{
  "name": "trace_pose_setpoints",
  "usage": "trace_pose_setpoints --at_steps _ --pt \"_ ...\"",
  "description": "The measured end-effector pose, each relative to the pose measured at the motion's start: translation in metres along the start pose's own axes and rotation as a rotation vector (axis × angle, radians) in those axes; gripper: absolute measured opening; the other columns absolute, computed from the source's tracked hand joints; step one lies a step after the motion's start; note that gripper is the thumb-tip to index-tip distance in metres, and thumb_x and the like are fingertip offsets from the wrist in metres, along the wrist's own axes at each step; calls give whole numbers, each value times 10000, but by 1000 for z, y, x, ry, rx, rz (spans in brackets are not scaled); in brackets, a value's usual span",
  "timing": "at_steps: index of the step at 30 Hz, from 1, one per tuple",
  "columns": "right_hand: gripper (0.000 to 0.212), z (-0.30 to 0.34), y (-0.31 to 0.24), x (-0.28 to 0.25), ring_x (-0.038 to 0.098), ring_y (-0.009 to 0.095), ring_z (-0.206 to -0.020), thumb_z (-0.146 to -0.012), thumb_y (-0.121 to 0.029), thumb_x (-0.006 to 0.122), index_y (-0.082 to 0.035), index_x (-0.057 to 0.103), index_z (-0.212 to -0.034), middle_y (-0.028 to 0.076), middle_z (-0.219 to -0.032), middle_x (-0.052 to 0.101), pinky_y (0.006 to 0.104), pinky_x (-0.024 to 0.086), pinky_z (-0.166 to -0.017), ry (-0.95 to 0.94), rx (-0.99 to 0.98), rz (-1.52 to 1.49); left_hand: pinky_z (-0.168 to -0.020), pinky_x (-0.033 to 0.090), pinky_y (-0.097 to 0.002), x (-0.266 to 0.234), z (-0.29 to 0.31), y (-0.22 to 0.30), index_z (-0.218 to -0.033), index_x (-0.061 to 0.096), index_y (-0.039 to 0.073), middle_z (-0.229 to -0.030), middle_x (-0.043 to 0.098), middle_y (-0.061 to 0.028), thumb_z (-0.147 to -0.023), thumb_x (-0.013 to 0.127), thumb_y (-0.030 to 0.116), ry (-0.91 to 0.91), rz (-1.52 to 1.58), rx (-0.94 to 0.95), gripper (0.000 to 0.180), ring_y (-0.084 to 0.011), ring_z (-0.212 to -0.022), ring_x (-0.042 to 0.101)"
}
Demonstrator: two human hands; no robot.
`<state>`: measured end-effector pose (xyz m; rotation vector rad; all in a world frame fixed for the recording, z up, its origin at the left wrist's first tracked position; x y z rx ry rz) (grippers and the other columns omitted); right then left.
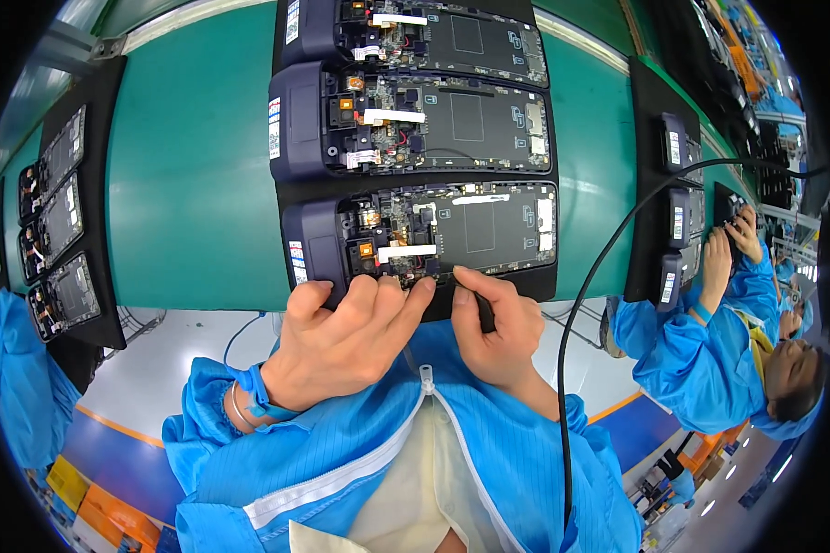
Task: The person assembles internal components of handheld electronic devices by hand, connecting circuit boards and ribbon cables within the device housing.
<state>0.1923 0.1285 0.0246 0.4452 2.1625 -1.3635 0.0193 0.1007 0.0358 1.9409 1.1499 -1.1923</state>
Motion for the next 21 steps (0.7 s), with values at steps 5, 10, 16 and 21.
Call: trace_pose_setpoints --at_steps 5,10,16,21 --pt "204 0 -1 1 632 178 -522 -729 88 659 52 648 -930 137 -751 679 252 479 -478 2 29 -9 -778 263 -355 -1 2 -1 -1029 709 214 -834 515 55 -727 656 178 -14 34 23 309 -121 -815 433" --pt "210 -1 -2 3 623 169 -510 -723 89 660 46 654 -928 128 -720 673 251 472 -467 -2 33 -9 -797 260 -367 -1 2 -3 -1026 709 207 -822 499 52 -708 635 199 -11 20 46 327 -120 -812 430" --pt "181 -1 0 4 619 125 -524 -757 59 661 23 664 -934 105 -732 682 223 458 -485 9 30 -25 -844 253 -381 -3 -1 -4 -1018 709 207 -822 490 50 -692 617 211 -29 24 64 338 -119 -817 431" --pt "205 -5 0 6 632 156 -526 -725 73 666 32 662 -925 116 -733 682 245 477 -479 0 -40 -15 -868 250 -382 -2 -1 -4 -1020 705 207 -825 489 48 -688 620 213 -39 20 61 342 -118 -829 436"
Point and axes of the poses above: each hand's wrist, its own z-axis away from the middle knuckle, its own x-axis out of the palm, y = z × x, the point moved 1 cm from there along -z, towards the middle knuckle
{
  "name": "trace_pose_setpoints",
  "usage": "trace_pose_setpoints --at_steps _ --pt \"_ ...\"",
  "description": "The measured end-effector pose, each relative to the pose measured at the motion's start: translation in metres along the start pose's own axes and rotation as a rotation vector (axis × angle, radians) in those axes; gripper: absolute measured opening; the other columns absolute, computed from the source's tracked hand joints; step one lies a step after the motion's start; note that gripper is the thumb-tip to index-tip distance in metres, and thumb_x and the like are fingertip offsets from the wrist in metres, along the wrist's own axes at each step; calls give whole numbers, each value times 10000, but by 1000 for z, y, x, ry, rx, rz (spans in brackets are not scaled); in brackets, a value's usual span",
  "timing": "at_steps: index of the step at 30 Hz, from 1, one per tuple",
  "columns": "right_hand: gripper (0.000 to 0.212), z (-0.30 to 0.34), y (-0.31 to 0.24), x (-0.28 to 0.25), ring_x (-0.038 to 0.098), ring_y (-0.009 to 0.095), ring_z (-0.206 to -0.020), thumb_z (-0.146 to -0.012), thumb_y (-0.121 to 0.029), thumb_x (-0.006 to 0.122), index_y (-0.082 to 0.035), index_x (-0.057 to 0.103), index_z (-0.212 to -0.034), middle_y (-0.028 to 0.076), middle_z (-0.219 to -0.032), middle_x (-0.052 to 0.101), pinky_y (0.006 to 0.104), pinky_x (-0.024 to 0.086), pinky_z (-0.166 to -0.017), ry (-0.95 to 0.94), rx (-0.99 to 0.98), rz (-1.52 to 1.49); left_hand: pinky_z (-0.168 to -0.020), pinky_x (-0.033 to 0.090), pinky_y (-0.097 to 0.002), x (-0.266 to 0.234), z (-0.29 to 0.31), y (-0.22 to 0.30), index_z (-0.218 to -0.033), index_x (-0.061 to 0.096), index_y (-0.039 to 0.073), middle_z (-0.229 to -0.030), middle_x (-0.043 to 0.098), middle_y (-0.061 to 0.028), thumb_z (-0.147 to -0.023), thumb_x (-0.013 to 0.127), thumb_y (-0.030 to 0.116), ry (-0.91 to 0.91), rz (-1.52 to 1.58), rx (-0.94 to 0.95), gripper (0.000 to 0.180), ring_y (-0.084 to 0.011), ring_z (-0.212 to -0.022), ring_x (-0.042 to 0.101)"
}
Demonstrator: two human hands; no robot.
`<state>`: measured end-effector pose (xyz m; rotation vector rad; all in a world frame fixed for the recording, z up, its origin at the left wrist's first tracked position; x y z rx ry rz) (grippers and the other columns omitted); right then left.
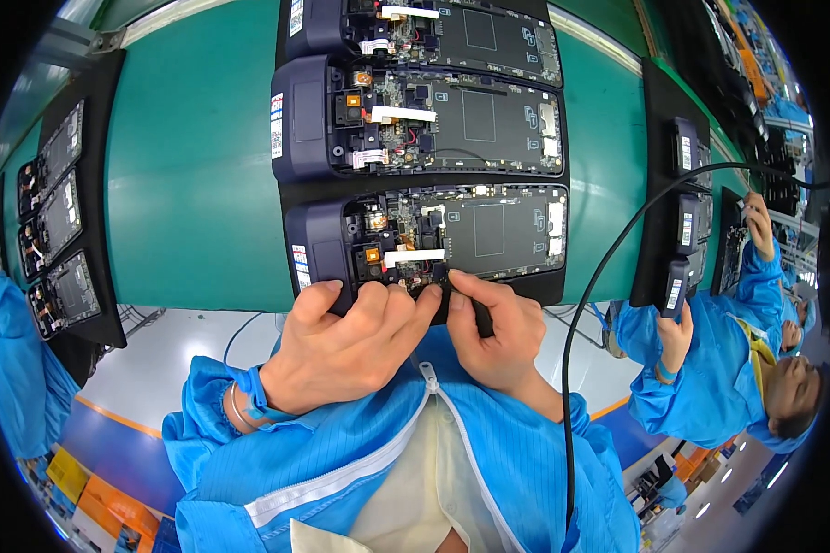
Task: The person assembles internal components of handheld electronic devices by hand, connecting circuit boards and ribbon cables within the device housing.
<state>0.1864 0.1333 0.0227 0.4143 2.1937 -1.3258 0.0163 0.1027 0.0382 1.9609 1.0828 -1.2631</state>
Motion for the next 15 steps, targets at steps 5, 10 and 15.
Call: trace_pose_setpoints --at_steps 5,10,15 --pt "219 -3 -3 -1 625 168 -507 -705 81 668 36 661 -919 116 -713 673 258 476 -458 -21 -18 20 -880 249 -389 1 0 0 -1019 705 212 -826 491 50 -694 614 217 6 -13 -1 338 -118 -839 443" --pt "209 -3 0 -1 601 147 -477 -719 80 664 32 657 -922 96 -669 653 256 459 -445 -9 37 1 -886 248 -392 1 0 2 -1032 697 215 -830 493 52 -700 609 209 -8 -12 -8 343 -120 -859 443" --pt "184 -5 -4 -1 593 140 -466 -730 65 667 33 660 -911 91 -655 643 253 455 -440 -8 -19 55 -887 252 -386 -1 1 1 -1060 684 216 -840 489 49 -703 612 197 -39 -35 -6 364 -127 -878 434"
Point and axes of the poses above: each hand's wrist, its own z-axis away from the middle knuckle, its own x-axis out of the palm, y = z × x, the point moved 1 cm from there along -z, towards the middle knuckle
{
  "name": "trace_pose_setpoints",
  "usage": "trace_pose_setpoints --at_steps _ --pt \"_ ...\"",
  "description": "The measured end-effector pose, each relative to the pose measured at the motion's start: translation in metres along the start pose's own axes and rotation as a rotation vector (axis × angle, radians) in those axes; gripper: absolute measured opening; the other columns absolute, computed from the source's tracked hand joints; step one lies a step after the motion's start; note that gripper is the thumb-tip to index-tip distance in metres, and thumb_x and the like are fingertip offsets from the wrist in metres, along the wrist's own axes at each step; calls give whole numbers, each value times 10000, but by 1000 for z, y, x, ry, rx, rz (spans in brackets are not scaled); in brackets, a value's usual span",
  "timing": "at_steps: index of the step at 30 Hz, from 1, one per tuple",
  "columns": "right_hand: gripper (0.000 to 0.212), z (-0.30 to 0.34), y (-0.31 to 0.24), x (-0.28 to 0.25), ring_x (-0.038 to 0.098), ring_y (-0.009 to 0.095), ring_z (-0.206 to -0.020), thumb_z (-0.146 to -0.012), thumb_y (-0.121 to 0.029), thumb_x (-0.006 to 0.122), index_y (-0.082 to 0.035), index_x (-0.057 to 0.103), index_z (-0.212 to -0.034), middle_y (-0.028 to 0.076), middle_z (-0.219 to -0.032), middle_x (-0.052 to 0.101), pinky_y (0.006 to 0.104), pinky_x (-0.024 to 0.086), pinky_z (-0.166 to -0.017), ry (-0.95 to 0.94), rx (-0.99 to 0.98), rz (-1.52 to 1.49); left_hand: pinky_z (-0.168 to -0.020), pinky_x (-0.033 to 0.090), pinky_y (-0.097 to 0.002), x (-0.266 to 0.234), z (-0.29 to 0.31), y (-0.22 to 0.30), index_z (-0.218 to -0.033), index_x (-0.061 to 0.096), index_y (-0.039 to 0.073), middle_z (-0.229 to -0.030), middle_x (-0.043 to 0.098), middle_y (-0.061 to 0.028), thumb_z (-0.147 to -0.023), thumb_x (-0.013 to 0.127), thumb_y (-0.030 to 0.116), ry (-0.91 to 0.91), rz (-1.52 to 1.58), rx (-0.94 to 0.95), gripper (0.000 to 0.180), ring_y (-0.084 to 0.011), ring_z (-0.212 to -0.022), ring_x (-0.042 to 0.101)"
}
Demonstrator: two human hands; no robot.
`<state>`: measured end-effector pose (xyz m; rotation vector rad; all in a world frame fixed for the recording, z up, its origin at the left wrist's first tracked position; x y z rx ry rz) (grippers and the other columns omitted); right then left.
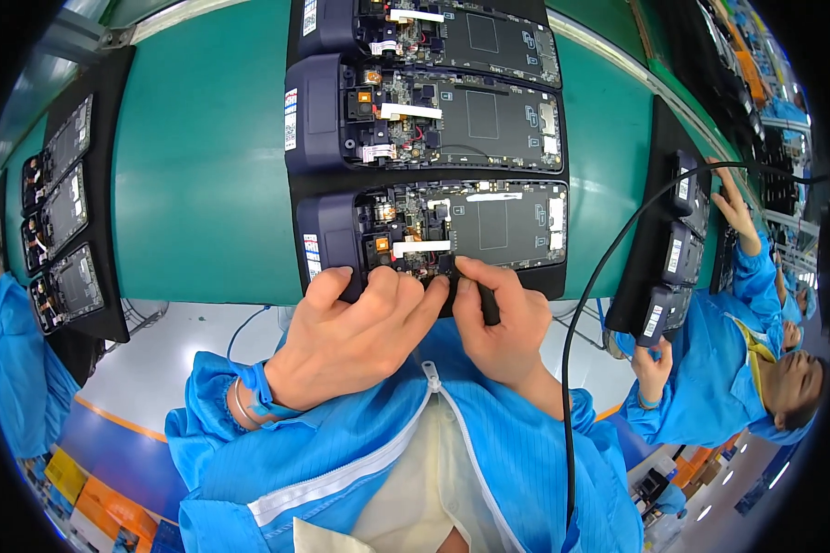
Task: The person assembles internal components of handheld electronic devices by hand, connecting circuit boards and ribbon cables within the device housing.
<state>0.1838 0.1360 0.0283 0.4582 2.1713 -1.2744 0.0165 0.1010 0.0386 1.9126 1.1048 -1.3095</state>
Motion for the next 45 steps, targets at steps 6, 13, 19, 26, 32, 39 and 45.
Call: trace_pose_setpoints --at_steps 6,13,19,26,32,39,45 --pt "248 30 -2 0 617 115 -549 -814 10 628 37 601 -1059 103 -758 672 247 465 -487 -8 341 -310 -881 309 -387 3 11 -9 -941 677 217 -1041 572 31 -679 690 196 87 100 -61 262 -183 -1047 449" --pt "305 28 -6 14 625 147 -548 -806 -1 644 34 585 -1103 116 -807 674 251 474 -492 -112 272 -262 -1028 255 -538 11 13 -14 -748 607 130 -1245 549 -125 -655 739 183 197 334 -252 170 -317 -1232 405" --pt "290 30 -8 18 615 164 -512 -775 16 656 30 617 -1061 127 -839 684 264 468 -459 -22 222 -268 -1009 285 -571 13 6 -8 -710 594 105 -1238 545 -142 -646 695 133 238 395 -319 123 -366 -1231 399" --pt "275 24 -12 22 607 161 -494 -755 32 657 31 630 -1029 114 -772 675 267 464 -449 -23 156 -171 -1001 292 -578 12 5 -7 -698 587 94 -1225 552 -140 -652 678 114 246 402 -340 104 -378 -1214 419" --pt "244 18 -13 25 582 147 -462 -757 30 659 31 633 -1000 74 -647 634 264 445 -429 -12 169 -170 -996 317 -556 12 4 -8 -714 615 96 -1243 535 -160 -595 720 72 221 388 -315 160 -398 -1249 374" --pt "219 18 -18 27 560 146 -443 -772 21 651 15 633 -991 63 -585 592 269 427 -418 18 171 -110 -1016 264 -573 14 6 -6 -723 593 92 -1227 558 -138 -680 678 104 257 440 -357 96 -372 -1227 429" --pt "198 7 -21 16 588 135 -488 -816 -14 628 5 623 -1012 87 -635 616 268 431 -439 -158 263 -102 -1038 242 -557 14 9 -16 -954 599 85 -1290 496 -174 -688 687 133 265 545 -325 284 -401 -1248 401"
Point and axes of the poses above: each hand's wrist, its own z-axis away from the middle knuckle, its own x-axis out of the palm, y = z × x, the point moved 1 cm from there along -z, towards the middle knuckle
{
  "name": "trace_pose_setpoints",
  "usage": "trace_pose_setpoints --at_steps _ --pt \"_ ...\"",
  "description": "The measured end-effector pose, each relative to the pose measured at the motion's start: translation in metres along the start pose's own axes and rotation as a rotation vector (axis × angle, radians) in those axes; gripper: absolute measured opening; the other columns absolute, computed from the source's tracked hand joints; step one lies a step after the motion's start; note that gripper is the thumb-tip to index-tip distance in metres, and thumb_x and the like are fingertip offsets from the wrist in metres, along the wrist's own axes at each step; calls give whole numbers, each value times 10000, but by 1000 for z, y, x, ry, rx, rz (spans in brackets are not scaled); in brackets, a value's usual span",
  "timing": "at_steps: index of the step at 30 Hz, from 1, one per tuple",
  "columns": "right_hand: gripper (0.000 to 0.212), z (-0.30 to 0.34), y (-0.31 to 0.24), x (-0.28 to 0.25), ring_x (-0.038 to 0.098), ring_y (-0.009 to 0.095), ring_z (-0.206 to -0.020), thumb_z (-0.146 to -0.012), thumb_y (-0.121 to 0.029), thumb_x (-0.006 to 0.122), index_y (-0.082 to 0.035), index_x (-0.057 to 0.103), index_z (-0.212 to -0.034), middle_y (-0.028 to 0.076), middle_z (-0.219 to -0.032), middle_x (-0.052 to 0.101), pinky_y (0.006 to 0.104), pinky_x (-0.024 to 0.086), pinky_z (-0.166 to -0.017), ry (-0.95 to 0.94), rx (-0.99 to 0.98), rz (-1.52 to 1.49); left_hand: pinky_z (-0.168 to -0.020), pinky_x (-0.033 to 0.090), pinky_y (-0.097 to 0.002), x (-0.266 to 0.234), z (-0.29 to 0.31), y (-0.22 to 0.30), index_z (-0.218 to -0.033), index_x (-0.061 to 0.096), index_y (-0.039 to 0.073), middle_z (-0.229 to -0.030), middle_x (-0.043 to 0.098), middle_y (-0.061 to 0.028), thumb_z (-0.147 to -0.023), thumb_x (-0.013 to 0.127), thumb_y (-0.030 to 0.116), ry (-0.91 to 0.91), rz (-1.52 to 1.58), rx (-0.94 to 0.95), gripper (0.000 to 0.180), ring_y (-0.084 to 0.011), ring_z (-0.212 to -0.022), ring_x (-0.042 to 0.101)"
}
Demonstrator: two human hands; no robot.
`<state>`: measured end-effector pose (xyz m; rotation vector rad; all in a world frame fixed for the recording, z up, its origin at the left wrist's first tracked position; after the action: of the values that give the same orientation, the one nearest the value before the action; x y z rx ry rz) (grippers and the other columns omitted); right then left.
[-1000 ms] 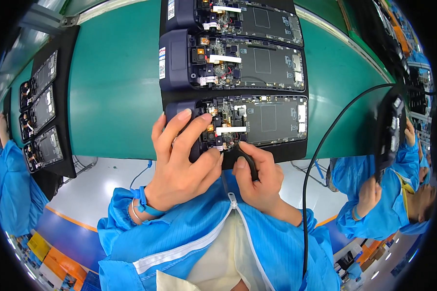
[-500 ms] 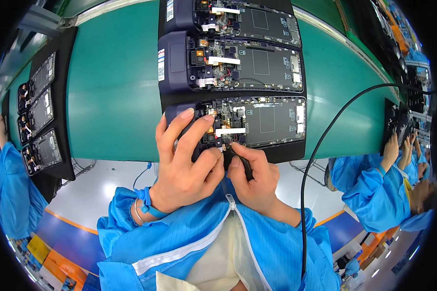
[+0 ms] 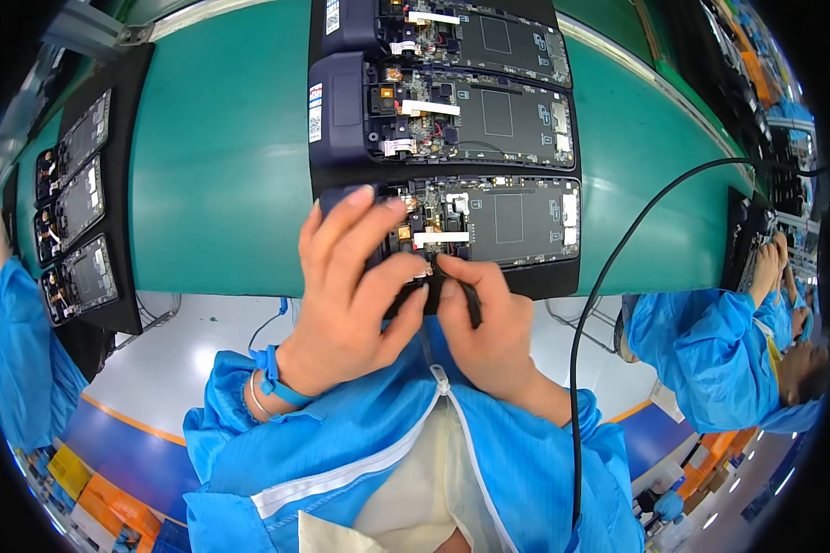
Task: The person assembles internal components of handheld electronic devices by hand, connecting circuit boards and ribbon cables within the device housing.
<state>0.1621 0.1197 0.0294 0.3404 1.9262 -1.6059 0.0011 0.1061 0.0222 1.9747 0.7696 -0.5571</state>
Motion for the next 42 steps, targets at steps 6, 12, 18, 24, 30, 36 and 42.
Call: trace_pose_setpoints --at_steps 6,12,18,24,30,36,42 --pt "201 -8 21 -47 520 63 -617 -923 -39 519 30 560 -1107 58 -752 578 211 407 -534 411 131 -246 -982 368 -475 -26 -2 -13 -1156 525 -13 -1305 441 -239 -694 701 200 58 88 -85 539 -403 -1174 457" --pt "262 -9 34 -57 492 58 -657 -968 -79 454 47 476 -1197 35 -744 551 189 401 -607 344 224 -344 -865 455 -403 -29 -2 -8 -1234 523 -60 -1158 512 -230 -688 724 230 -52 77 -161 650 -360 -1011 543" --pt "276 -18 3 -65 524 68 -648 -952 -54 465 74 454 -1196 64 -692 573 238 454 -664 422 -10 -255 -811 442 -366 -40 -56 -19 -940 673 51 -1027 571 -69 -642 768 244 -22 -324 188 367 -287 -970 529" --pt "270 -48 -28 -62 470 51 -564 -943 -44 478 76 474 -1185 101 -775 597 169 344 -505 283 -183 -386 -873 387 -381 -18 -116 -31 -835 583 54 -1003 524 -61 -642 759 128 -373 -288 309 272 -269 -1049 468" --pt "225 -71 5 -43 485 22 -660 -927 -30 528 13 535 -1147 36 -800 615 170 379 -574 162 127 -305 -823 408 -358 -7 -108 -39 -824 579 70 -904 549 -53 -701 704 146 -360 -257 423 191 -250 -973 513" --pt "187 -76 18 -27 595 143 -702 -864 -48 607 -19 618 -1049 102 -812 610 268 480 -649 184 142 -67 -784 392 -316 -9 -108 -39 -949 641 109 -824 525 7 -723 611 150 -336 -230 520 231 -163 -831 517" --pt "182 -76 24 -22 590 198 -734 -853 -42 613 -25 627 -1034 111 -850 639 300 484 -666 158 111 17 -771 385 -305 -5 -107 -43 -990 651 113 -812 496 14 -704 579 156 -438 -292 554 299 -144 -805 495"
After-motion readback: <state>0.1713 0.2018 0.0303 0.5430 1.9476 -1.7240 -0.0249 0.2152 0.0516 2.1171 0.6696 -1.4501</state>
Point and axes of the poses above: each hand's wrist, its own z-axis away from the middle knuckle, its own x-axis out of the palm, y = z × x, the point moved 1 cm from there along -z, towards the middle knuckle
